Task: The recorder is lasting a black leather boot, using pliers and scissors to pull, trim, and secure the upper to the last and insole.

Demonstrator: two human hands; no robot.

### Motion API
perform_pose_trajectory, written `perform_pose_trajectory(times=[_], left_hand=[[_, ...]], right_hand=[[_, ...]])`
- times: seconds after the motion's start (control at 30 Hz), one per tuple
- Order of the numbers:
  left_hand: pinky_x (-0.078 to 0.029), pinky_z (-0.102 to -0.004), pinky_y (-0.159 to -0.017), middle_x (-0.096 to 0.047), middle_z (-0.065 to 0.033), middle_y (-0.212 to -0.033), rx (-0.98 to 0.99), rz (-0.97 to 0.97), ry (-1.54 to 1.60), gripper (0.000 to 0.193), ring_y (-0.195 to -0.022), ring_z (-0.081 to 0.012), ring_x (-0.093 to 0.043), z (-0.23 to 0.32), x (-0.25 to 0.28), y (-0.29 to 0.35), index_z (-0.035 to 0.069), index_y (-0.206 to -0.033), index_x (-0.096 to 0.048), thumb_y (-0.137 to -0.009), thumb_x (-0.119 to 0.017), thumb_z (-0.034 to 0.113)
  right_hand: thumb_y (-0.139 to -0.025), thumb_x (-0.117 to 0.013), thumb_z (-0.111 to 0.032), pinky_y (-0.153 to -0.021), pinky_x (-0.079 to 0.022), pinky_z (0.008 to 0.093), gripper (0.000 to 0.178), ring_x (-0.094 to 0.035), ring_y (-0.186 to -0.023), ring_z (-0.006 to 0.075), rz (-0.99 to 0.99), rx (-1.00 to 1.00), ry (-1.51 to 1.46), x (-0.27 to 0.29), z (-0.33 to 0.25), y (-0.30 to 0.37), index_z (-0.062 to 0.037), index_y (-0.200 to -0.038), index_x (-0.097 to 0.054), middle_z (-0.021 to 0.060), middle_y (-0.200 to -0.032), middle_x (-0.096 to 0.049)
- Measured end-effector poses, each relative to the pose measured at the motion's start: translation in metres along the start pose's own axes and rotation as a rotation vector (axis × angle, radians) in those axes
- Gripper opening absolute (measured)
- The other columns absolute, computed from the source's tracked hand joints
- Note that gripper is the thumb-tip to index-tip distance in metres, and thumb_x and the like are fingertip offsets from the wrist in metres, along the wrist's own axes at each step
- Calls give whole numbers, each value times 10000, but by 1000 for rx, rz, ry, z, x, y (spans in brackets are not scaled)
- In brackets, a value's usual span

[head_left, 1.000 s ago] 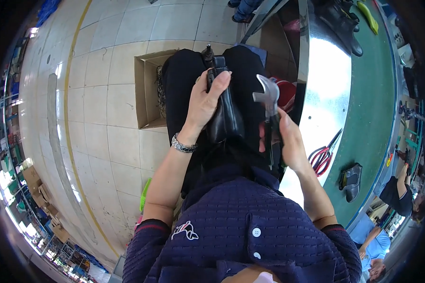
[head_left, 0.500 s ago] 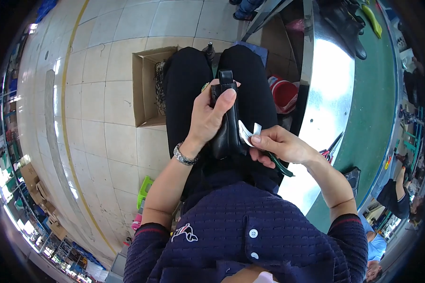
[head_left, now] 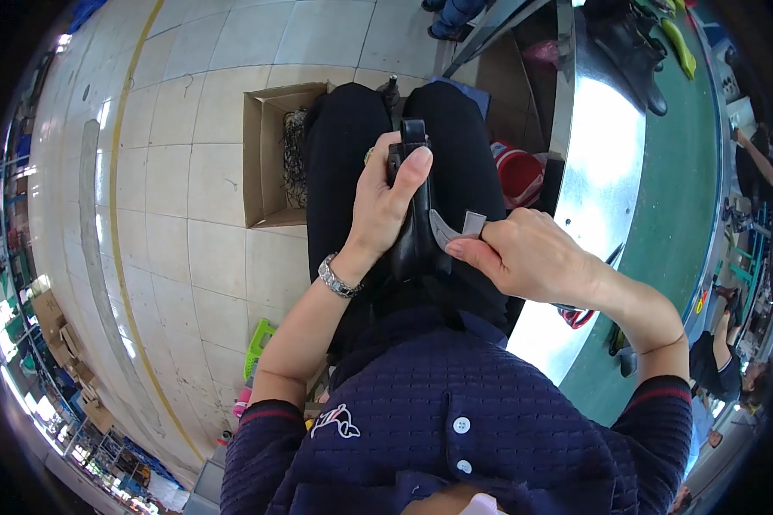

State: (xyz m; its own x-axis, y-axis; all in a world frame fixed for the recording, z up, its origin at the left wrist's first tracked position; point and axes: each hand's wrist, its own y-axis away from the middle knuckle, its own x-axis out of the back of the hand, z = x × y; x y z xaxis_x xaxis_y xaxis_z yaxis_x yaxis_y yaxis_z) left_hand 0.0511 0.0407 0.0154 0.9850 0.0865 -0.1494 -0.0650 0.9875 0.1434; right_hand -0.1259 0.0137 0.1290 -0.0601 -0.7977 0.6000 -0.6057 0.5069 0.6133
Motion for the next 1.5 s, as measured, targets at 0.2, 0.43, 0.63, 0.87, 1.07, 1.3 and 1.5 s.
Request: perform_pose_trajectory(times=[0.2,0.43,0.63,0.87,1.07,1.3,1.5], left_hand=[[-390,-212,-744,-494,39,-876,76,-100,157,462,-812,-54,-454,-8,8,-1,56,-1176,-541,-928,-610,440],[-392,-208,-709,-507,32,-870,29,-69,150,388,-791,-49,-460,-13,0,5,47,-1142,-538,-955,-586,382],[-387,-204,-695,-504,29,-849,10,-46,80,371,-773,-45,-450,-9,-5,8,40,-1131,-541,-960,-579,367],[-355,-215,-665,-446,44,-815,16,-4,161,325,-746,-43,-396,-16,2,-9,46,-888,-540,-973,-566,358],[-357,-209,-666,-440,51,-808,41,-48,188,307,-743,-35,-396,-13,5,-9,57,-891,-547,-971,-575,353],[-365,-184,-690,-493,64,-821,44,40,237,275,-757,-14,-422,-2,-3,-7,53,-915,-553,-976,-579,320],[-378,-175,-730,-527,54,-849,117,-8,291,272,-788,-14,-456,-5,4,-17,57,-963,-568,-958,-605,327]], right_hand=[[-1003,-439,-468,-488,-448,260,605,-589,-465,136,-30,-82,-911,-34,30,4,-13,-636,-597,55,-507,-548],[-992,-448,-498,-474,-440,225,612,-552,-436,104,-144,-57,-1041,-41,39,-10,-38,-607,-569,13,-509,-537],[-1001,-432,-477,-450,-461,255,646,-573,-409,136,-56,-49,-528,-18,18,-3,-22,-564,-572,40,-444,-541],[-1002,-431,-481,-491,-463,240,647,-572,-440,125,-47,-152,-673,-22,19,-12,3,-598,-579,54,-501,-548],[-998,-433,-498,-472,-428,211,611,-544,-443,97,-102,-63,-1066,-39,31,-6,-29,-640,-588,15,-517,-520],[-1000,-461,-446,-488,-446,247,576,-551,-427,100,4,-131,-516,-24,6,3,-18,-645,-610,28,-489,-540],[-1014,-460,-375,-534,-465,268,481,-596,-510,134,367,-206,-769,-51,46,11,1,-788,-657,51,-565,-586]])
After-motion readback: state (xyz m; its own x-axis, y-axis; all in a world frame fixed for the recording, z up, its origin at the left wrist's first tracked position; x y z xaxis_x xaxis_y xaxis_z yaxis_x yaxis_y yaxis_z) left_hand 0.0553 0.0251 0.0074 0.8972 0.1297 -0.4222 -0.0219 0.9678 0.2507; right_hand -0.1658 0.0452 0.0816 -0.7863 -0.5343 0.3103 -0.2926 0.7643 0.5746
